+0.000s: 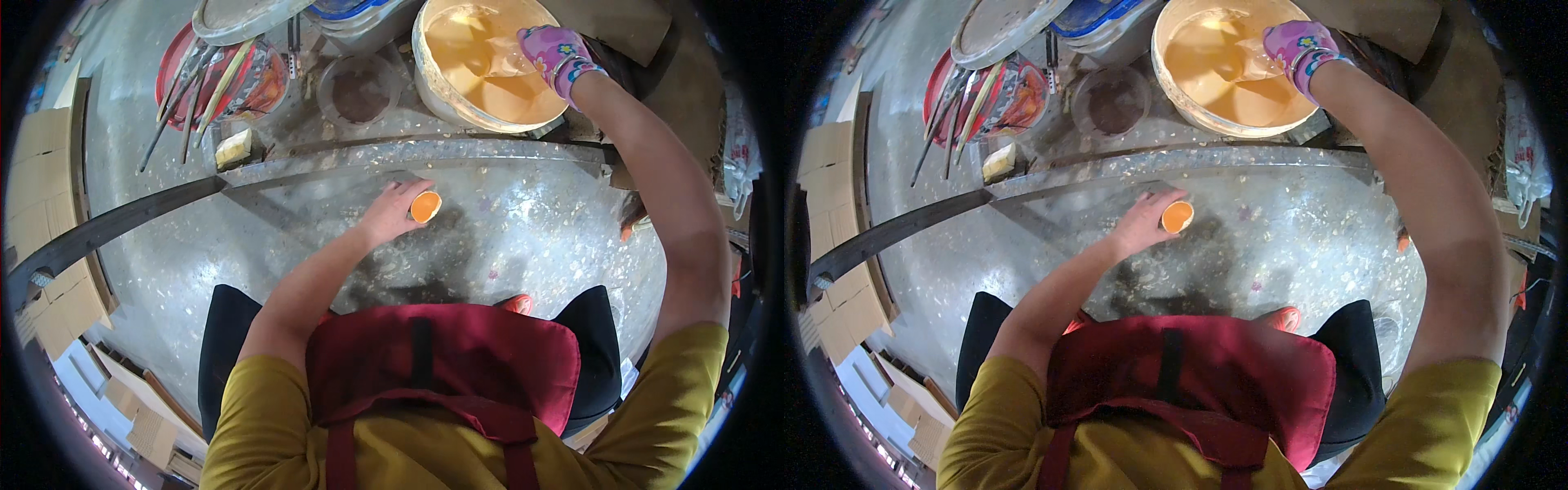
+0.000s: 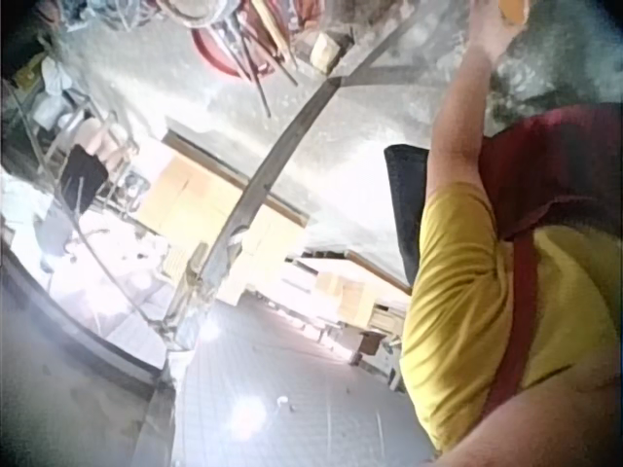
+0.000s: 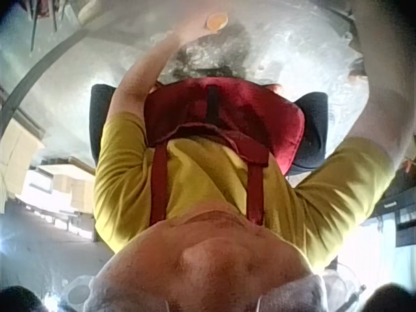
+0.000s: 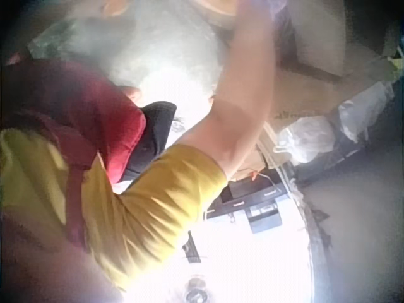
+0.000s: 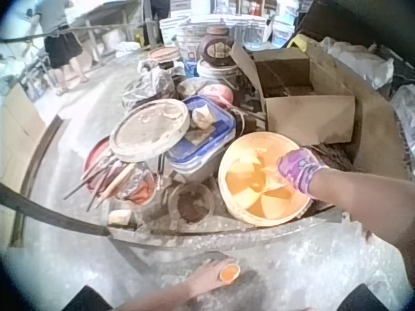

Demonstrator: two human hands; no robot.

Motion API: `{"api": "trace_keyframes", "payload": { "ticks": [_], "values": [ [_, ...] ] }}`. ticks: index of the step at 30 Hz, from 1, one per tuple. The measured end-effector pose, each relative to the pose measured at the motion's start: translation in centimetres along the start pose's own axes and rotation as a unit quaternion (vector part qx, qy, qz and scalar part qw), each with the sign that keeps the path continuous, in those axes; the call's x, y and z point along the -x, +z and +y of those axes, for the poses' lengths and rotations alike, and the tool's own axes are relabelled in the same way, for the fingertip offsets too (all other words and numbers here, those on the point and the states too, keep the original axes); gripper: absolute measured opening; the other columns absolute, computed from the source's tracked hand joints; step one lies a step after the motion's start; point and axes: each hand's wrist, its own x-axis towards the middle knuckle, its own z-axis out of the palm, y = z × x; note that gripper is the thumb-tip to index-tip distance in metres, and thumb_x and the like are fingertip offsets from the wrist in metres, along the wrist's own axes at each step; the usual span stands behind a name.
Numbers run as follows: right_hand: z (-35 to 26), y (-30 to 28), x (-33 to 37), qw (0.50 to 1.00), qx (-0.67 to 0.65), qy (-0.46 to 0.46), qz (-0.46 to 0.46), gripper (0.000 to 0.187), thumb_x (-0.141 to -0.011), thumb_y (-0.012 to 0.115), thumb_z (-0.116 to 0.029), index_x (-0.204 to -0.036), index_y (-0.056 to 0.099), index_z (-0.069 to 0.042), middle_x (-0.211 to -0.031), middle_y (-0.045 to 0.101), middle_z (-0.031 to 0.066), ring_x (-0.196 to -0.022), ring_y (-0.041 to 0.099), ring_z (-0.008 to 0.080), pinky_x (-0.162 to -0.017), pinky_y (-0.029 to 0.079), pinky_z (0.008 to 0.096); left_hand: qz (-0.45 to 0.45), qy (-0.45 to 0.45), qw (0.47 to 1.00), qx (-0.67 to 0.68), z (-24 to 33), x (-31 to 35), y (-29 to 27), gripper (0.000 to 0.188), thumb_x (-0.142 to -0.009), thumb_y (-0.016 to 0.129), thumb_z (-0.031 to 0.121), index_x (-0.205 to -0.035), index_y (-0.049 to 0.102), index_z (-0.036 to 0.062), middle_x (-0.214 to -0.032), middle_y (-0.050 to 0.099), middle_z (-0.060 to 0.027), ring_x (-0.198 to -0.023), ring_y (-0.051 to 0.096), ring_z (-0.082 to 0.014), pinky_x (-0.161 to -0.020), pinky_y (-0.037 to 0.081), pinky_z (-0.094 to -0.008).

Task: The person scoops a yellow paste from a large bucket using a plastic scoop and fills small cone-shaped containers. They repeatedly scoop the paste and pour it into the cones, occasionally scraping the scoop against the bucket rim to remove excess.

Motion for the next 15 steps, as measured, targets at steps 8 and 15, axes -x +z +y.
{"api": "trace_keyframes", "payload": {
  "ticks": [8,15],
  "values": [
    [-2.6,3.3,-1.5,0.977,-0.211,0.045,0.000,0.028,-0.095,0.038,-0.022,-0.098,0.059,-0.003,-0.094,0.066,0.0154,-0.085,0.065,0.0316,-0.073,0.052,0.0382,0.110,0.031,0.992,0.052,0.1,0.7,0.3,0.064,-0.070,0.077,0.023,-0.126,0.048,0.0108,-0.124,0.055,-0.0111,-0.116,0.049,-0.0340,-0.101,0.038,-0.0421],
    [-2.6,4.2,-0.2,0.964,-0.253,0.001,0.087,0.027,-0.090,0.054,-0.019,-0.113,0.054,-0.005,-0.087,0.064,0.0174,-0.078,0.062,0.0331,-0.068,0.049,0.0398,0.151,0.071,0.981,0.101,1.3,2.5,-3.8,0.065,-0.072,0.079,0.022,-0.126,0.047,0.0062,-0.121,0.056,-0.0130,-0.115,0.053,-0.0310,-0.098,0.042,-0.0369]
  ]
}}
